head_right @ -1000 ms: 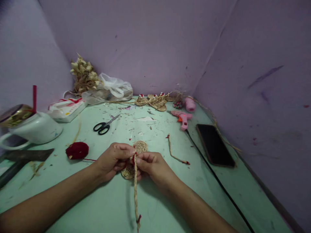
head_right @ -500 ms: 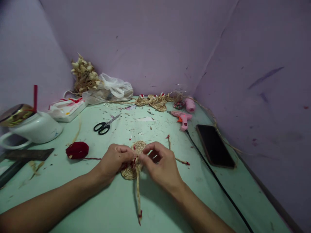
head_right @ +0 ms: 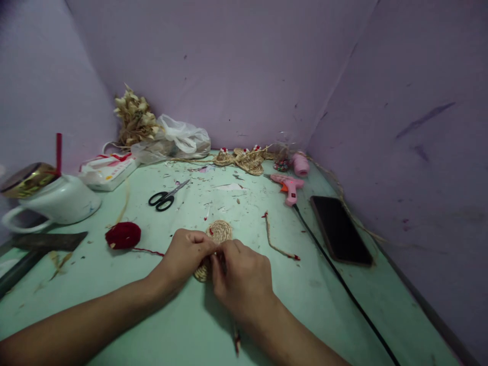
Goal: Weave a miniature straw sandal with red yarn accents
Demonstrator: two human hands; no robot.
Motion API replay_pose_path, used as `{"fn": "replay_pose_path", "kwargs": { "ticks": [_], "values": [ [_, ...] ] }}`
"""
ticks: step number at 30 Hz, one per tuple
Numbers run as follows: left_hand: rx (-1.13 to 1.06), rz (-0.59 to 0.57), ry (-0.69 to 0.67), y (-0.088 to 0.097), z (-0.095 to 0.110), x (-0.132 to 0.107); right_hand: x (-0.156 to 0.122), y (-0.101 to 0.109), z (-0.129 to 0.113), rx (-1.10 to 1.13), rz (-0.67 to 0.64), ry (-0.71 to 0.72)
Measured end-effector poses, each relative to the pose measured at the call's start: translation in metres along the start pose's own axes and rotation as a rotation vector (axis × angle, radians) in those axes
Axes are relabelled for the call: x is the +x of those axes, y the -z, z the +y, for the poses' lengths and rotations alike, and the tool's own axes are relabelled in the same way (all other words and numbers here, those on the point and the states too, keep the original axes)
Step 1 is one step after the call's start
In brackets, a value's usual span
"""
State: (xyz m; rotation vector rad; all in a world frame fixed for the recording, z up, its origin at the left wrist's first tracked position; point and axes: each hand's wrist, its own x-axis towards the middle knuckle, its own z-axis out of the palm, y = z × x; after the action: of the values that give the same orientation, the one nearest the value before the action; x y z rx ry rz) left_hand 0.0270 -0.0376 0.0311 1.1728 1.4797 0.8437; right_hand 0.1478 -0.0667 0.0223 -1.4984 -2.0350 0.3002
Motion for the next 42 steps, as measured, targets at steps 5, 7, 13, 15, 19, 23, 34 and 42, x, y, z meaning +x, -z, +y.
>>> {"fn": "replay_pose_path", "kwargs": {
  "ticks": [5,7,13,15,19,23,34,42],
  "values": [
    [0.008,-0.025,-0.015,0.005,-0.006,0.006,0.01,0.002,0.014,0.304,-0.206,-0.235],
    [0.01,-0.028,-0.011,0.008,-0.007,0.009,0.013,0.004,0.016,0.353,-0.227,-0.285],
    [-0.005,-0.045,0.027,0.011,-0.006,0.009,0.011,0.005,0.008,0.33,-0.233,-0.188],
    [-0.003,-0.054,0.007,0.01,-0.005,0.008,0.009,0.003,0.008,0.347,-0.248,-0.175],
    [-0.026,-0.06,0.001,0.011,-0.005,0.008,0.011,0.002,0.015,0.446,-0.265,-0.209],
    [-0.016,-0.064,-0.006,0.013,-0.006,0.01,0.016,0.003,0.019,0.617,-0.3,-0.301],
    [0.029,-0.104,-0.023,0.014,-0.009,0.013,0.015,0.004,0.019,0.783,-0.363,-0.222],
    [0.204,-0.153,-0.081,0.013,-0.013,0.017,0.016,-0.003,0.021,0.771,-0.231,-0.019]
  ]
}}
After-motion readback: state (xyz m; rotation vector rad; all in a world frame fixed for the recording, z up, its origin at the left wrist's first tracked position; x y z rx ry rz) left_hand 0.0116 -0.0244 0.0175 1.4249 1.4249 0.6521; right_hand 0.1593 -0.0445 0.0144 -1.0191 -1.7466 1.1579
